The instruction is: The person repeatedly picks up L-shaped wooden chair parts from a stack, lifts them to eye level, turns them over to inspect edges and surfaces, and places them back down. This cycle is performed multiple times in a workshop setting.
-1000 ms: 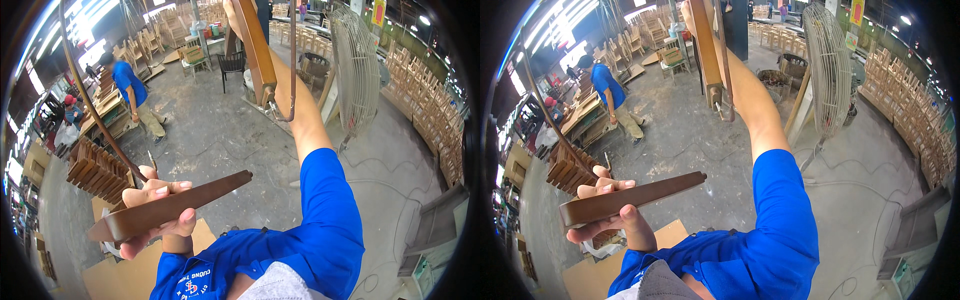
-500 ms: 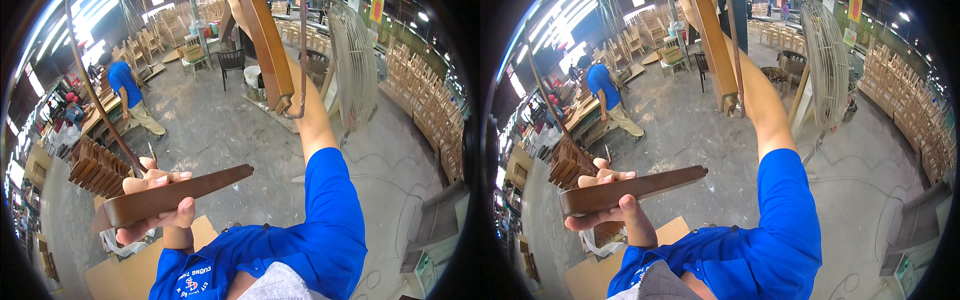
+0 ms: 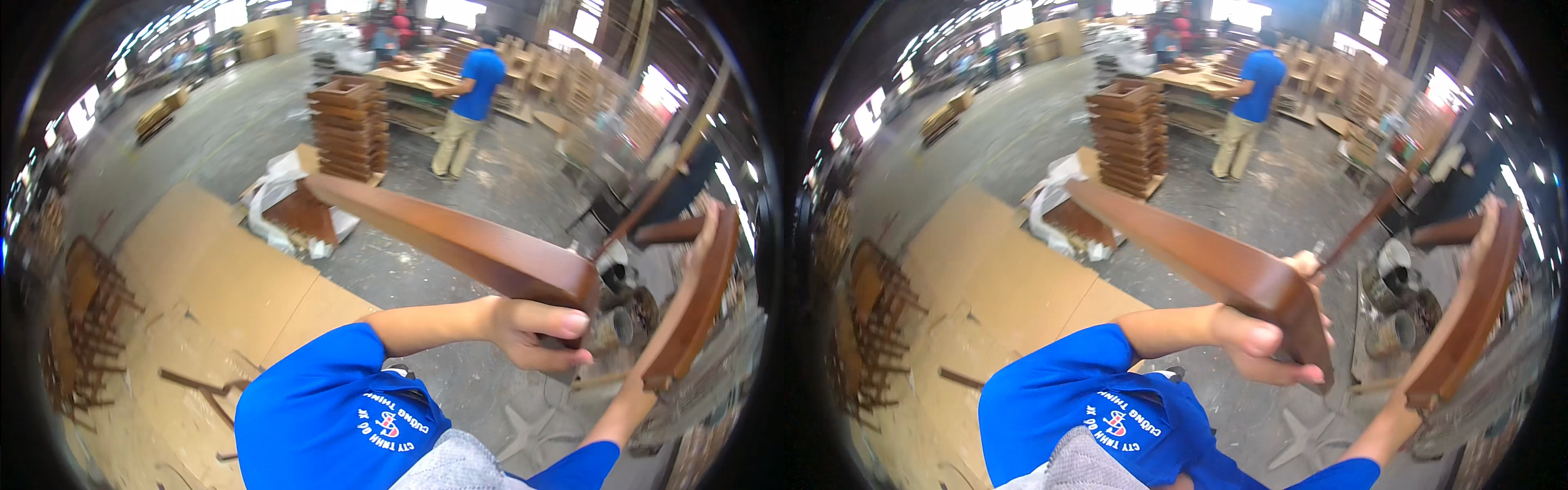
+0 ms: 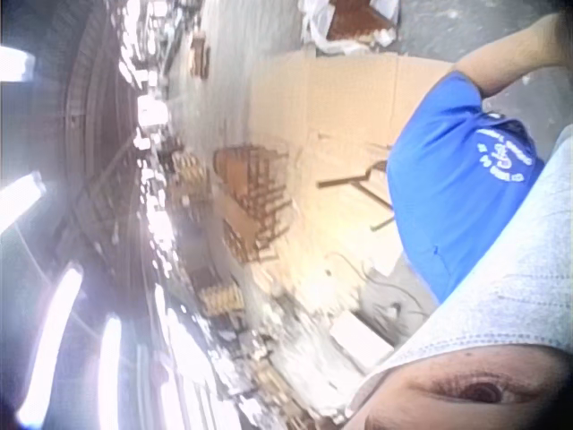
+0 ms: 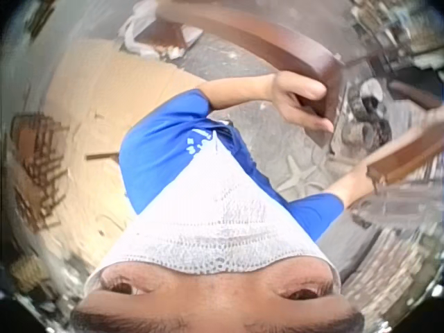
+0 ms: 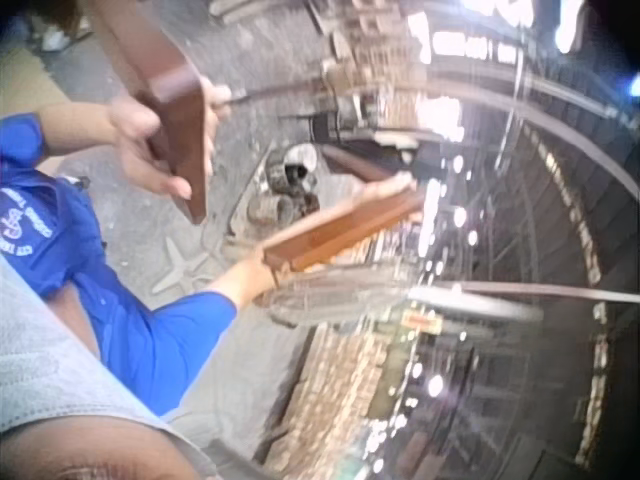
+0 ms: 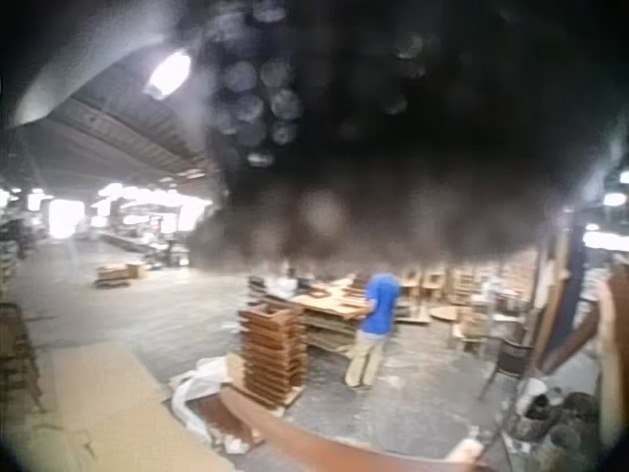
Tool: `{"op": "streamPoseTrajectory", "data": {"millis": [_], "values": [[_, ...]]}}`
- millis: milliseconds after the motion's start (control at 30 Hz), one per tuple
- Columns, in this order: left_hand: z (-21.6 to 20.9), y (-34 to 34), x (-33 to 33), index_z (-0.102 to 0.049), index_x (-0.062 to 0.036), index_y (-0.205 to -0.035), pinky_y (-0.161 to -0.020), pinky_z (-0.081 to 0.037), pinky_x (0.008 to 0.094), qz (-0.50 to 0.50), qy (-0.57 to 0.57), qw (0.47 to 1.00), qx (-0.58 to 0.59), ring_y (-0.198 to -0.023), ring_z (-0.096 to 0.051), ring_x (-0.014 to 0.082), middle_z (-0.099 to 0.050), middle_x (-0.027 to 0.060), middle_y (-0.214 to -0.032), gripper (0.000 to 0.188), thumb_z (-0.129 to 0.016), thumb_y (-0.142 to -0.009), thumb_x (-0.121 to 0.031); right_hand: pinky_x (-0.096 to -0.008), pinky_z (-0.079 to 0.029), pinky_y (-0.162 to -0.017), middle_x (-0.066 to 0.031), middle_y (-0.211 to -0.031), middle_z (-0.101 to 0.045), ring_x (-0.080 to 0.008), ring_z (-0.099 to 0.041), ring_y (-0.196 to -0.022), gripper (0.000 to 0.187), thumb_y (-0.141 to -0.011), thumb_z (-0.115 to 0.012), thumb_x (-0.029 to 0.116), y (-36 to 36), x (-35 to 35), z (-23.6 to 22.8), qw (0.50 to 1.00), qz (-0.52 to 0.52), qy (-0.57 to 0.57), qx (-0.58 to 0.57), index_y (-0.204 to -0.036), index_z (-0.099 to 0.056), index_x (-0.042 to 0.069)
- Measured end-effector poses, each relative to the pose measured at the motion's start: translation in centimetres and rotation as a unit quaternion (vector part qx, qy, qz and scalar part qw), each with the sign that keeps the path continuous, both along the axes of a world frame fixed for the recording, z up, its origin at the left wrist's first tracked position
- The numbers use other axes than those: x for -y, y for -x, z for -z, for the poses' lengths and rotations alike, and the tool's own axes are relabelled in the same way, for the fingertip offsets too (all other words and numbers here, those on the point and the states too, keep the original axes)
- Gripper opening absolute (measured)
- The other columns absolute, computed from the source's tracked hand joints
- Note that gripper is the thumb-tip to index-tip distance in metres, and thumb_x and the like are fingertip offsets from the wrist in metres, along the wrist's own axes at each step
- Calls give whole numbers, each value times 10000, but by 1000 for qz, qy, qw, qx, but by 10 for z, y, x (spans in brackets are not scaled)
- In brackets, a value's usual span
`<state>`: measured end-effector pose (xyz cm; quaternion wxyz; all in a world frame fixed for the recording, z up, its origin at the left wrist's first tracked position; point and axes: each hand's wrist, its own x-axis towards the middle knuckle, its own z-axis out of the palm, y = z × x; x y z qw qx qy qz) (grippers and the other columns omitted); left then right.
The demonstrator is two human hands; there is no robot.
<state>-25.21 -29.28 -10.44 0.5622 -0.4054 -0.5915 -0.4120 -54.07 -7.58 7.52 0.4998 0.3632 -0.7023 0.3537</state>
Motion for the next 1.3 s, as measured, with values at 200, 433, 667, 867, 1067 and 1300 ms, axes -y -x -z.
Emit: {"op": "streamPoseTrajectory", "data": {"millis": [200, 433, 667, 867, 1067, 1300], "values": [[-14, 7, -20, -587, -32, -1394, -918, -516, 368, 108, -64, 986, -114, -1081, -675, 248, -689, 131, -1209, 604, -881, -871, -101, -377, -541, -863, -147, -1104, -731, -243, -694, -950, 418, -1026, -694, 342, 30, -21, 34, 997, -12, 74, -3, -1187, -707, -43], [-20, 0, -25, -528, -39, -1489, -801, -523, 374, 139, -98, 979, -115, -922, -683, 260, -697, 135, -1103, 717, -869, -860, 6, -358, -563, -921, -110, -1206, -689, -211, -662, -1035, 576, -917, -885, 348, -32, -12, 126, 889, -119, 377, 229, -1246, -641, -56], [-27, 5, -13, -520, -21, -1481, -792, -515, 391, 311, -83, 939, -122, -912, -671, 278, -674, 127, -1074, 700, -857, -869, 12, -496, -375, -1230, -248, -1591, -501, -347, -466, -1489, 720, -1124, -383, 496, -249, 30, 158, 844, -341, 185, 370, -1536, -486, -85], [-27, -9, 12, -488, 38, -1478, -1145, -464, 413, 419, -108, 899, -63, -1365, -588, 293, -590, 204, -1437, 789, -921, -826, -67, -469, -413, -1185, -259, -1336, -687, -342, -635, -1313, 697, -1077, -543, 506, -326, 103, 68, 908, -240, 66, 336, -1388, -601, -115], [-34, 15, 48, -265, 0, -1617, -1038, -549, 419, 347, -116, 931, -14, -1280, -621, 309, -506, 172, -1495, 1034, -887, -796, -87, -258, -468, -839, -50, -1019, -738, -72, -615, -929, 255, -1062, -684, 208, -344, 120, 59, 953, -20, 80, 292, -1006, -745, -33], [-49, 80, 110, -179, -282, -1658, -727, -648, 434, 482, -361, 757, 252, -876, -715, 280, -577, 111, -1276, 910, -735, -949, -149, -233, -490, -547, -51, -780, -707, -92, -627, -581, 353, -1055, -728, 314, -385, 127, 64, 931, 27, 148, 334, -965, -782, -23]]}}
